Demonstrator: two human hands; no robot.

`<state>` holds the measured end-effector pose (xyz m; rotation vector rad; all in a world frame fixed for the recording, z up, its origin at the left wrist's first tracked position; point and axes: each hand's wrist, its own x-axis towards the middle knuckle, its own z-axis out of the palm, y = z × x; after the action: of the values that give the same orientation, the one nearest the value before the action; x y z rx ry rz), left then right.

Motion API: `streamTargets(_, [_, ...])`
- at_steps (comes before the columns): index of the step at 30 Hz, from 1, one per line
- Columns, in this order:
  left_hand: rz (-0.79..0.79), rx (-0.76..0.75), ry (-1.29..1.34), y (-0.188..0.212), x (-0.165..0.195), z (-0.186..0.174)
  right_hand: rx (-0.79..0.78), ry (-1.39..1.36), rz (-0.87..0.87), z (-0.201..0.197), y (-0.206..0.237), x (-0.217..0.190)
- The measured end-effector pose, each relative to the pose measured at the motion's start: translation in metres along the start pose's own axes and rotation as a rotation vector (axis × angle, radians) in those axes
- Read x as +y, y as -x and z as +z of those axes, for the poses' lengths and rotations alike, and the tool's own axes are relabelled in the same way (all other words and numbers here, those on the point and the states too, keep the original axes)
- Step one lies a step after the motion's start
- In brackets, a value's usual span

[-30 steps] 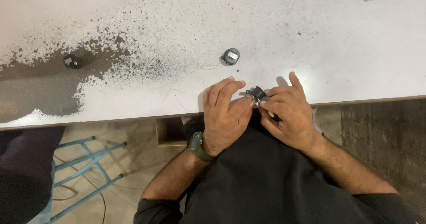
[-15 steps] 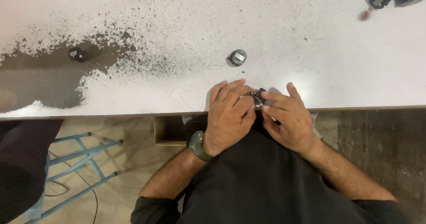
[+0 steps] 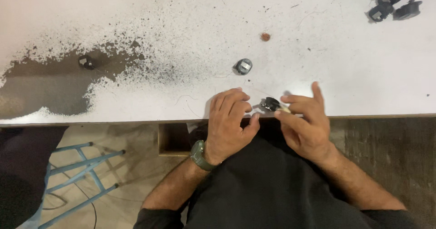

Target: The person sits at a workbench and repeatedly assembles small black plastic components, fitting a small light-colored insert into each black housing by hand with the help of a small flat tool. Finished assemblies are set aside in growing piles on the table as the person works through the batch one piece at a time.

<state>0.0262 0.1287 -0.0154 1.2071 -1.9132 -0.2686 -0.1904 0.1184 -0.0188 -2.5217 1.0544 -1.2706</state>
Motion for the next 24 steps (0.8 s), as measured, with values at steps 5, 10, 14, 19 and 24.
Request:
streamTargets(5, [-0.005, -0.043, 0.014, -0.006, 0.001, -0.004, -0.140, 0.141, 0.170, -0.005, -0.002, 0.005])
streamTargets(10, [-0.013, -0.069, -0.003, -0.011, 0.004, -0.003, -0.168, 0.154, 0.222, 0.009, -0.002, 0.004])
streamTargets(14, [-0.020, -0.082, 0.056, -0.006, 0.002, -0.009, -0.155, 0.133, 0.224, 0.009, 0.002, 0.005])
streamTargets(19, [0.148, -0.055, -0.091, -0.005, -0.001, -0.009, -0.133, 0.134, 0.212, 0.011, 0.004, 0.007])
streamTargets(24, [0.253, -0.084, -0.145, -0.011, 0.007, -0.005, -0.143, 0.115, 0.192, 0.010, 0.004, 0.007])
